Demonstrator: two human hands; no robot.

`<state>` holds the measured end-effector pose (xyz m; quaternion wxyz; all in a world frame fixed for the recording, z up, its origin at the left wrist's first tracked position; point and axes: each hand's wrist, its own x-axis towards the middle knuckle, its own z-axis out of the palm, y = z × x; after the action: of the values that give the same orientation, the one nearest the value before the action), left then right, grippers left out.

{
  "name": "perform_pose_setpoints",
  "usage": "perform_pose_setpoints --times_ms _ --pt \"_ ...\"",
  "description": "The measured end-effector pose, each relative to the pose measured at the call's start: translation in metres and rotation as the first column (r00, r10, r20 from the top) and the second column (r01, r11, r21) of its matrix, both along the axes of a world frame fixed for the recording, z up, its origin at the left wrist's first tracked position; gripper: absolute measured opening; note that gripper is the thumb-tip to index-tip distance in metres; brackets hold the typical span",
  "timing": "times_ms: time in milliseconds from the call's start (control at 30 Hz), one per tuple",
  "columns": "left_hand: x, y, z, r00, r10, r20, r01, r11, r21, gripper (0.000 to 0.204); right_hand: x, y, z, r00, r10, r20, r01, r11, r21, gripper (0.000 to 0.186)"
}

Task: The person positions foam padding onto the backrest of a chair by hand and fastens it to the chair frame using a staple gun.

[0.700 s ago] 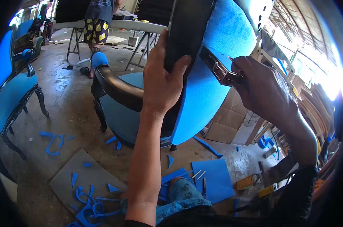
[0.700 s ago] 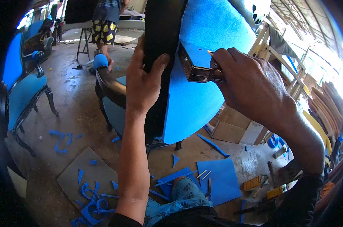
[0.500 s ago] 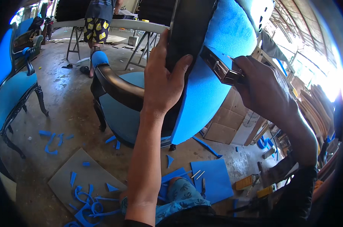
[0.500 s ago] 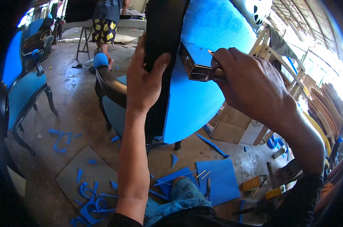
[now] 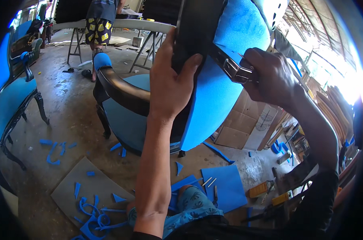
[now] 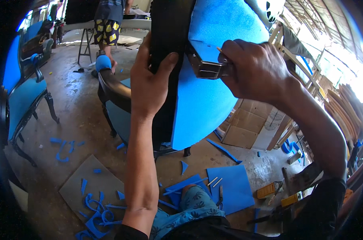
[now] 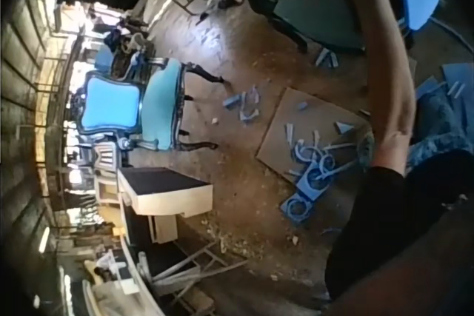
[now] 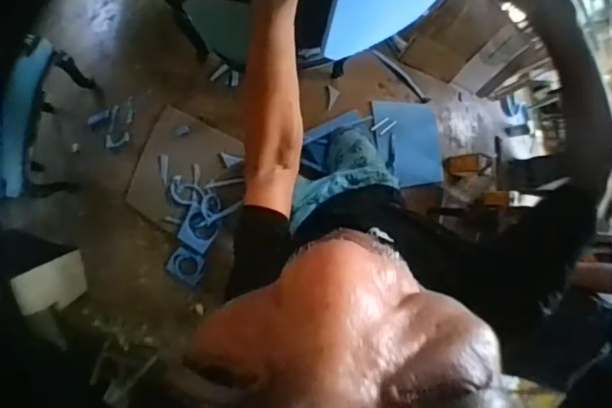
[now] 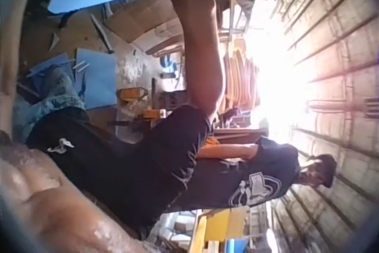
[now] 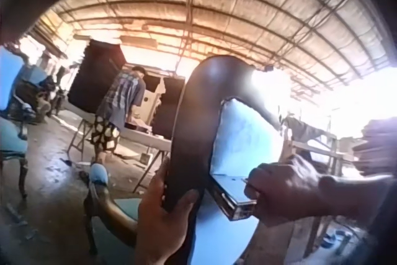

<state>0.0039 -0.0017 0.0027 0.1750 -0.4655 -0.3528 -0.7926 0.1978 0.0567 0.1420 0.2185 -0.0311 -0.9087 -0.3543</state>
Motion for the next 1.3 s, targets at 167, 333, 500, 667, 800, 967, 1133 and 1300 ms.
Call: perform_pose_setpoints --times_ms 167,333,500,667,800,967,1133,1300 --pt "-0.004 -0.005 -0.002 0.996 -0.079 0.045 0.081 0.996 -0.037 0.067 0.009 -0.013 0.001 0.997 0.054 0.047 -0.049 0.995 -0.087 0.026" --pt "-0.005 -0.001 0.001 1.000 0.005 -0.009 -0.006 0.999 -0.042 0.069 0.035 -0.008 -0.009 1.000 -0.003 -0.012 0.001 0.973 -0.232 0.030" --pt "-0.003 -0.006 0.000 0.999 -0.019 0.027 0.021 0.997 -0.077 0.068 0.030 -0.020 0.005 0.999 -0.024 -0.026 0.016 0.957 -0.290 0.031" --pt "-0.001 -0.007 0.002 1.000 0.008 -0.015 -0.009 0.998 -0.070 0.067 0.018 -0.025 0.010 1.000 0.020 -0.023 -0.025 0.980 -0.198 0.026" --pt "-0.002 -0.006 0.001 1.000 -0.017 -0.020 0.016 0.998 -0.055 0.068 0.009 -0.025 0.011 1.000 -0.018 -0.014 0.016 0.986 -0.164 0.023" --pt "-0.001 -0.008 0.001 1.000 -0.028 0.000 0.028 0.998 -0.056 0.066 0.007 -0.024 0.013 0.999 -0.033 -0.003 0.032 0.991 -0.127 0.023" --pt "-0.001 -0.007 0.001 1.000 -0.009 0.002 0.009 0.998 -0.062 0.065 0.001 -0.023 0.015 0.997 -0.073 -0.004 0.072 0.992 -0.105 0.021" --pt "-0.003 -0.004 0.000 0.999 0.016 -0.037 -0.016 1.000 0.007 0.063 -0.008 -0.003 0.024 1.000 0.030 0.001 -0.030 0.999 -0.015 0.023"
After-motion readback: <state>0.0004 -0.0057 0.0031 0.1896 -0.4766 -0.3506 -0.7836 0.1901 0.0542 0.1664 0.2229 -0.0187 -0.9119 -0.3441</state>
